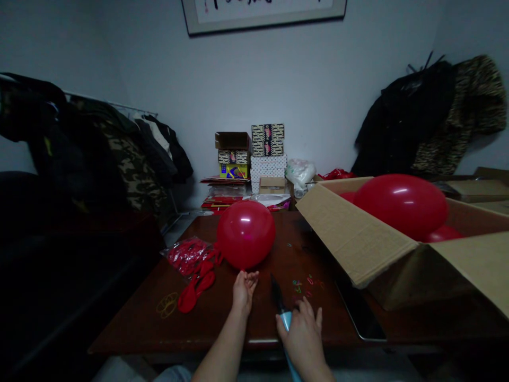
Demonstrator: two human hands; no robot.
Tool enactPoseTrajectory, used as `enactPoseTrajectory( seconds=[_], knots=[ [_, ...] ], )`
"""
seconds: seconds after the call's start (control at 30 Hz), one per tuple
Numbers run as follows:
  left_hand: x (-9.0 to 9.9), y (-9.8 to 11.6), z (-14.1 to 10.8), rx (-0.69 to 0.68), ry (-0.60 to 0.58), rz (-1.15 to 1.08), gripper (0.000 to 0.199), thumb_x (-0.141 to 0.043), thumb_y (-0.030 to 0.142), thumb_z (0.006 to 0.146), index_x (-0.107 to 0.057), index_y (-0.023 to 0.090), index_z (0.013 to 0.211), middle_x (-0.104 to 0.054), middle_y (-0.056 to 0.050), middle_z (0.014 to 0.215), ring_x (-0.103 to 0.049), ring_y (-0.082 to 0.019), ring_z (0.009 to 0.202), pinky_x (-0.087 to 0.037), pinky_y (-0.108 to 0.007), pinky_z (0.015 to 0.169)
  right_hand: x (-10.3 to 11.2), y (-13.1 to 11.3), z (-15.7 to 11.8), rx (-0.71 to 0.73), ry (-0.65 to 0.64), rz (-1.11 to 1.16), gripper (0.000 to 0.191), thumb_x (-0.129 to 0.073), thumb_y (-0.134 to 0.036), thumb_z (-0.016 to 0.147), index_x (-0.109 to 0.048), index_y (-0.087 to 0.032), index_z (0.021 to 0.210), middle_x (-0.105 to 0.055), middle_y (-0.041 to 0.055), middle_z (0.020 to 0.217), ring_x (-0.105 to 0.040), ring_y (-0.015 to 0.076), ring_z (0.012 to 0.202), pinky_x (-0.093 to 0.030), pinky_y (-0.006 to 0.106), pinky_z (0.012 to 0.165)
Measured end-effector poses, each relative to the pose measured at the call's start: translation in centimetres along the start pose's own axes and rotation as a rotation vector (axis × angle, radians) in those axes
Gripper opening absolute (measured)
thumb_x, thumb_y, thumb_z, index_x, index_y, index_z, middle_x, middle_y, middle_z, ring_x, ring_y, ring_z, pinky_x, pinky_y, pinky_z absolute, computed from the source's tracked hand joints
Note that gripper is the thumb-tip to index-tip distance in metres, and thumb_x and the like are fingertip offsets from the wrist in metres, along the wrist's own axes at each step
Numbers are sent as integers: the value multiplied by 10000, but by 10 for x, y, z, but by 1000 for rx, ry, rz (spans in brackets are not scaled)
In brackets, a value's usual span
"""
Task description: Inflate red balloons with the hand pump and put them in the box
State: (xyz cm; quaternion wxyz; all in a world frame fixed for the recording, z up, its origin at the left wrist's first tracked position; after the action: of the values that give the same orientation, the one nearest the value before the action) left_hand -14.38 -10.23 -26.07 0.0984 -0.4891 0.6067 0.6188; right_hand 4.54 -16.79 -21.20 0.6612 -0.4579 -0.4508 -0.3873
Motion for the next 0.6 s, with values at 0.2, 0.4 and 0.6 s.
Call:
enactPoseTrajectory(
  seconds=[0.2,0.4,0.6],
  knots=[
    [1,8,-2,-29,1,54,330,-633,481,668,-482,189,687,-670,-36,693,-645,-171,744,-434,-361,796,7,-7,25,-54,-20,-29,540,-327,-514,823,-653,-110,970,-543,171,1205,-369,320,1229,-157,564,1027],
    [4,6,-5,-29,33,65,280,-659,438,671,-563,183,734,-657,-63,873,-619,-162,793,-459,-348,774,-1,-9,38,-80,-26,-48,579,-320,-549,814,-661,-101,948,-541,187,1198,-384,330,1210,-164,577,1006],
    [10,-6,-8,-38,-54,75,307,-710,421,639,-551,159,623,-657,-81,816,-605,-171,793,-466,-355,804,-14,-21,72,-113,4,-75,652,-283,-579,820,-655,-62,960,-543,220,1170,-365,340,1209,-91,584,1009]
  ],
)
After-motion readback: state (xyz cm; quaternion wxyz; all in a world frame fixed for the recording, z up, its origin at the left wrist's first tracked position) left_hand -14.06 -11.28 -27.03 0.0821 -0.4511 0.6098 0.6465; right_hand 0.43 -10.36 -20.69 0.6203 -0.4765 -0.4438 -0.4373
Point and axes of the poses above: each hand's wrist, its own z-axis towards the middle knuckle, its own x-axis out of the back of the hand, y = z × x, the point moved 2 cm from there along z, towards the middle knuckle
